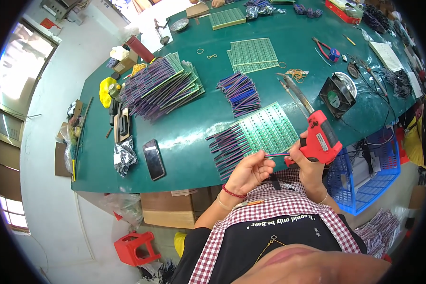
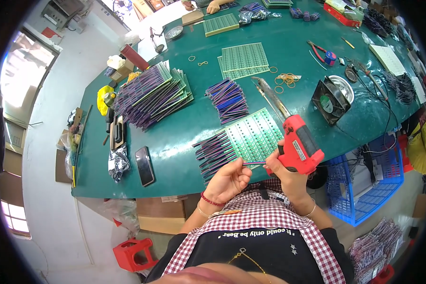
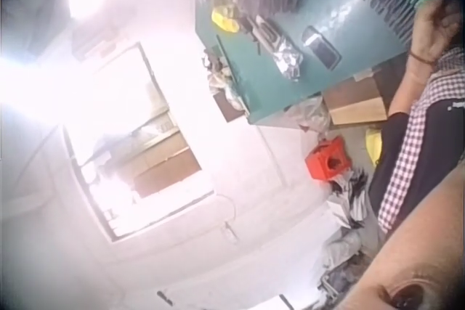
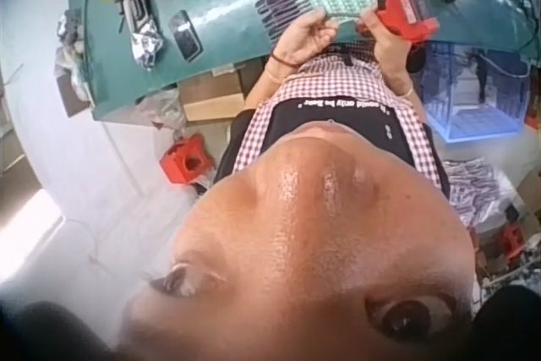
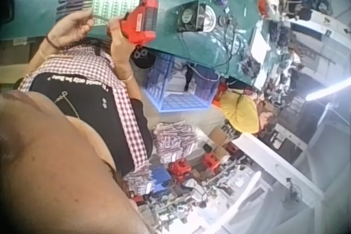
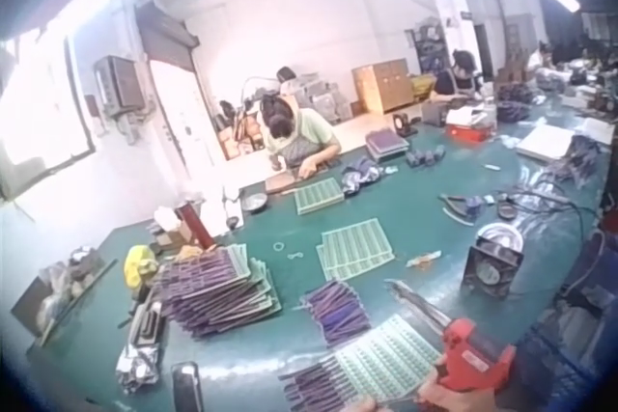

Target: The person aligns ribbon cable wires onto a circuit board and solders them in place using a soldering iron.

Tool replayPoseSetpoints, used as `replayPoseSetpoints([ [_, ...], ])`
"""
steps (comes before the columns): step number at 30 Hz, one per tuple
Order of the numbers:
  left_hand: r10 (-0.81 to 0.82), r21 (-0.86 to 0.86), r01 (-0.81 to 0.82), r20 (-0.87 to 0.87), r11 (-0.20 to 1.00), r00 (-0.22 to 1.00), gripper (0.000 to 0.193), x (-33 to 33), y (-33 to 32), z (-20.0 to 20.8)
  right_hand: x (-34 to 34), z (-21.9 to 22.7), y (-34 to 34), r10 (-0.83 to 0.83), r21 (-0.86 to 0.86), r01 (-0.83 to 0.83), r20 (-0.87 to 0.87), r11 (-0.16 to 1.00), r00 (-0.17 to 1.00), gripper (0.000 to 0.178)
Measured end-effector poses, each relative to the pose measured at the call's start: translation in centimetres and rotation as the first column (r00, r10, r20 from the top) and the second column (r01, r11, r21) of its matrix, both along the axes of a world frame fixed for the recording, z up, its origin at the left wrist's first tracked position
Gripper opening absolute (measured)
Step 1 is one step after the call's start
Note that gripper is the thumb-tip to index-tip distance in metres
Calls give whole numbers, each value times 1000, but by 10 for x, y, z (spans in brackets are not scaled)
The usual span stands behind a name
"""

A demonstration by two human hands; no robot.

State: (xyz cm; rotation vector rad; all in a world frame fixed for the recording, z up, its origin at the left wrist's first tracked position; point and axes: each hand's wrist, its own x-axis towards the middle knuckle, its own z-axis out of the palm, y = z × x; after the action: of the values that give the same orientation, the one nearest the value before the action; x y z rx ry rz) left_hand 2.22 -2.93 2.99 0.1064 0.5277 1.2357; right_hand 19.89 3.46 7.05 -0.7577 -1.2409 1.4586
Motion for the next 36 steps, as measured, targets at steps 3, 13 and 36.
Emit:
replayPoseSetpoints([
  [3,207,90,-192,-597,977,775,19,8,-1,17,6,-4,4,41,-32,-37,143,999,989,39],
  [13,597,530,293,-766,796,-236,18,30,20,36,-5,-12,5,89,-8,-90,250,996,964,18],
  [36,261,221,140,-787,965,-560,6,-20,2,-30,73,-66,10,217,-265,-216,-25,940,976,41],
])
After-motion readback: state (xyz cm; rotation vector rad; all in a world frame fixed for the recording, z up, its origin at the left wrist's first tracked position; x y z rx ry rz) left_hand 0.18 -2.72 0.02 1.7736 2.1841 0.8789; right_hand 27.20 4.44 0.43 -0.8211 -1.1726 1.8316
